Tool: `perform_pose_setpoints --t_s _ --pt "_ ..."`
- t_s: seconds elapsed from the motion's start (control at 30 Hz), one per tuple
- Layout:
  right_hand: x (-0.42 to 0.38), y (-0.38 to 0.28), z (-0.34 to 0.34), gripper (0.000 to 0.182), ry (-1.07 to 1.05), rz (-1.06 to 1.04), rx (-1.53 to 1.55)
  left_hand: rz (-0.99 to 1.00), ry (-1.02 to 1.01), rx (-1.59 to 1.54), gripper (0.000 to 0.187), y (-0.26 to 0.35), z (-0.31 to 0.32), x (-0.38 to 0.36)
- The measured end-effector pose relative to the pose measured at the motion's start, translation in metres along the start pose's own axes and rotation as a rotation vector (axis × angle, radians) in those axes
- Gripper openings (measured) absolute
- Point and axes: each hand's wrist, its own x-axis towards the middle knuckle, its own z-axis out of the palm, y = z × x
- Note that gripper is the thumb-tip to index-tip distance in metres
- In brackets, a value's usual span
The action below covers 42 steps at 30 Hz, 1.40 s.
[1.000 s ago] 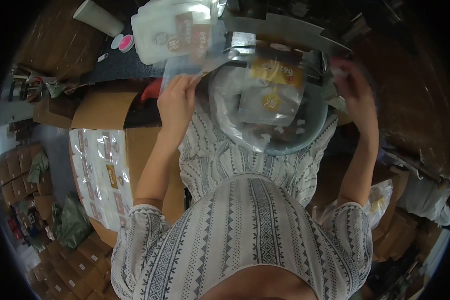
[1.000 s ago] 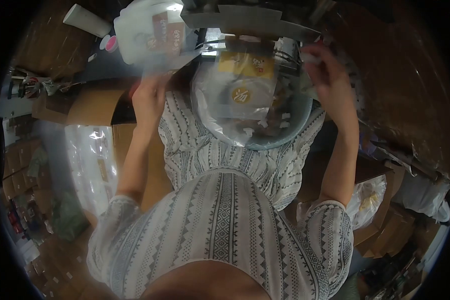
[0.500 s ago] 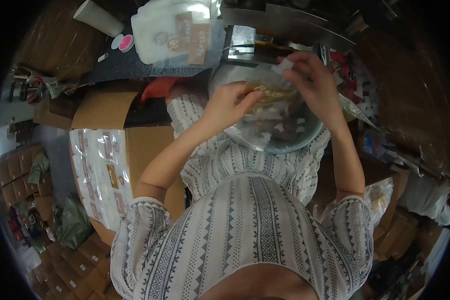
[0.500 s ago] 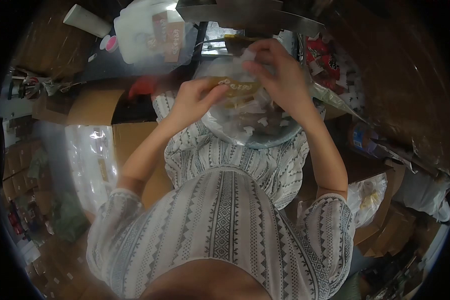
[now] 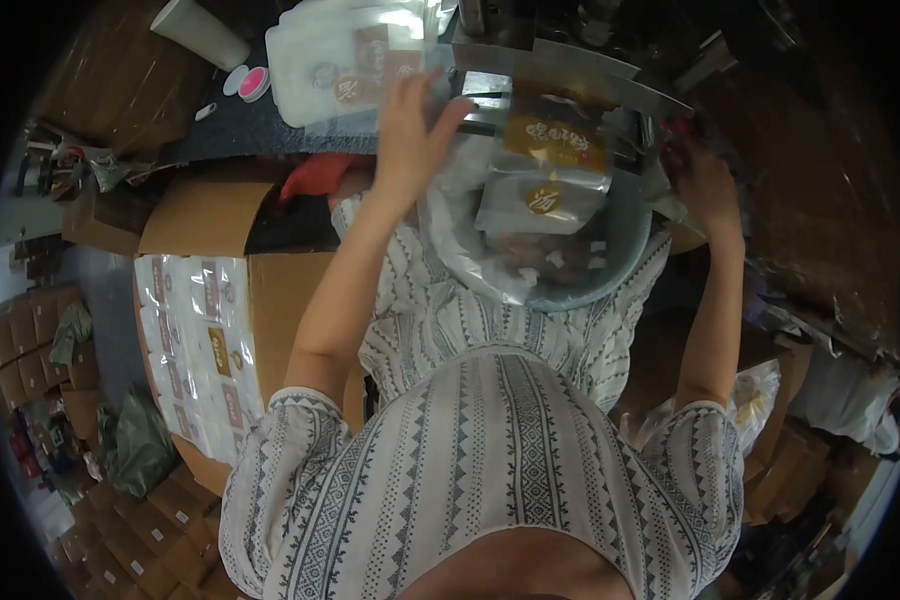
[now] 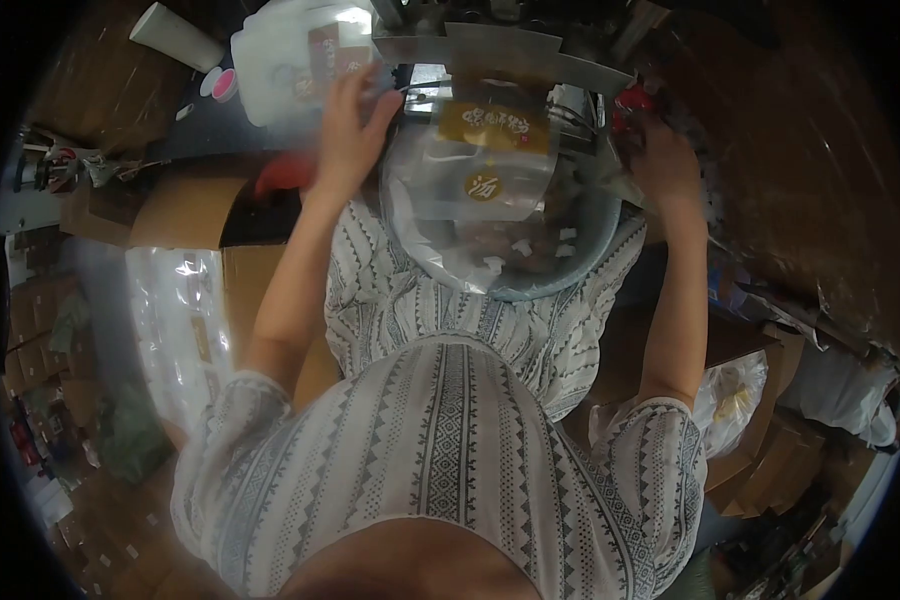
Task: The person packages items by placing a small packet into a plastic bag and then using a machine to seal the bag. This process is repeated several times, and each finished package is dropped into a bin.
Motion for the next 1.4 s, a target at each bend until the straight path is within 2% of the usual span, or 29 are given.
perform_pose_setpoints --t_s 0.03,0.1,0.17,0.2,0.23,0.27,0.3,0.37,0.4,0.43,0.47,0.53,0.6,0.67,0.7,0.73,0.77,0.8,0.83,0.9,1.0,1.07,1.1,1.17,1.2,1.27,1.3,1.37,1.4 --pt "-0.002 0.007 0.002 0.026 -0.012 -0.002 0.056 -0.003 -0.006 0.001 0.043 -0.018 -0.009 -0.008" --pt "-0.004 0.005 -0.005 0.027 -0.019 -0.011 0.112 0.43 -0.069 0.632 0.042 -0.051 -0.022 -0.022" --pt "-0.011 -0.018 -0.031 0.027 0.015 0.153 0.334 0.371 -0.108 0.581 0.034 -0.056 -0.037 -0.027" --pt "-0.013 -0.03 -0.036 0.027 0.011 0.157 0.336 0.306 -0.16 0.521 0.027 -0.054 -0.043 -0.035" --pt "-0.015 -0.044 -0.04 0.026 -0.03 0.123 0.554 0.301 -0.169 0.517 0.027 -0.044 -0.048 -0.04" --pt "-0.017 -0.058 -0.041 0.026 -0.066 0.086 0.771 0.157 -0.15 0.441 0.019 -0.032 -0.053 -0.042" --pt "-0.018 -0.077 -0.04 0.026 -0.063 0.084 0.769 0.018 -0.121 0.366 0.012 -0.02 -0.057 -0.04" --pt "-0.018 -0.115 -0.036 0.026 -0.08 -0.166 0.771 0.035 -0.1 0.338 0.009 0.007 -0.058 -0.043" --pt "-0.017 -0.127 -0.031 0.026 -0.081 -0.166 0.774 0.051 -0.085 0.31 0.007 0.02 -0.057 -0.044" --pt "-0.015 -0.137 -0.025 0.026 0.035 -0.315 0.688 0.051 -0.086 0.312 0.007 0.032 -0.057 -0.045" --pt "-0.013 -0.143 -0.02 0.026 0.151 -0.462 0.598 0.07 -0.117 0.272 0.007 0.042 -0.059 -0.044" --pt "-0.01 -0.145 -0.015 0.028 0.151 -0.551 0.582 0.091 -0.147 0.232 0.007 0.053 -0.056 -0.044" --pt "-0.01 -0.144 -0.016 0.029 0.146 -0.632 0.561 0.128 -0.315 0.095 0.01 0.059 -0.049 -0.044" --pt "-0.01 -0.138 -0.021 0.03 -0.122 -0.364 0.763 0.035 -0.428 -0.047 0.012 0.057 -0.033 -0.045" --pt "-0.009 -0.132 -0.017 0.03 -0.121 -0.363 0.76 -0.055 -0.539 -0.19 0.013 0.053 -0.023 -0.043" --pt "-0.007 -0.124 -0.01 0.028 -0.084 -0.228 0.805 -0.055 -0.54 -0.194 0.013 0.049 -0.009 -0.04" --pt "-0.006 -0.116 -0.006 0.027 -0.045 -0.095 0.848 -0.285 -0.617 -0.344 0.015 0.044 0.007 -0.034" --pt "-0.007 -0.109 -0.008 0.027 -0.047 -0.097 0.847 -0.52 -0.686 -0.492 0.017 0.039 0.019 -0.027" --pt "-0.008 -0.101 -0.01 0.029 0.017 -0.107 0.812 -0.519 -0.683 -0.494 0.017 0.038 0.028 -0.017" --pt "-0.016 -0.088 -0.019 0.032 0.08 -0.109 0.773 -0.79 -0.662 -0.872 0.022 0.041 0.04 0.003" --pt "-0.032 -0.07 -0.047 0.035 0.021 -0.118 0.613 -0.866 -0.64 -0.912 0.033 0.041 0.049 0.009" --pt "-0.037 -0.055 -0.054 0.031 0.037 0.138 0.372 -0.884 -0.654 -0.907 0.034 0.036 0.05 0.006" --pt "-0.037 -0.046 -0.052 0.031 0.033 0.141 0.374 -0.818 -0.653 -0.894 0.037 0.032 0.047 0.002" --pt "-0.03 -0.025 -0.042 0.026 -0.019 0.302 -0.301 -0.68 -0.601 -0.682 0.042 0.024 0.03 0.006" --pt "-0.027 -0.012 -0.031 0.026 -0.014 0.304 -0.301 -0.602 -0.543 -0.484 0.044 0.016 0.014 0.015" --pt "-0.021 0.009 -0.008 0.026 -0.099 0.255 -0.089 0.036 0.017 0.15 0.048 -0.03 -0.009 0.023" --pt "-0.017 0.014 -0.006 0.026 -0.103 0.25 -0.084 0.032 0.017 0.157 0.048 -0.044 -0.012 0.009" --pt "-0.01 0.018 -0.001 0.028 -0.081 0.12 0.073 0.258 -0.006 0.832 0.05 -0.065 -0.014 -0.014" --pt "-0.007 0.015 -0.002 0.028 -0.073 0.121 0.075 0.265 -0.001 0.833 0.05 -0.06 -0.019 -0.017"
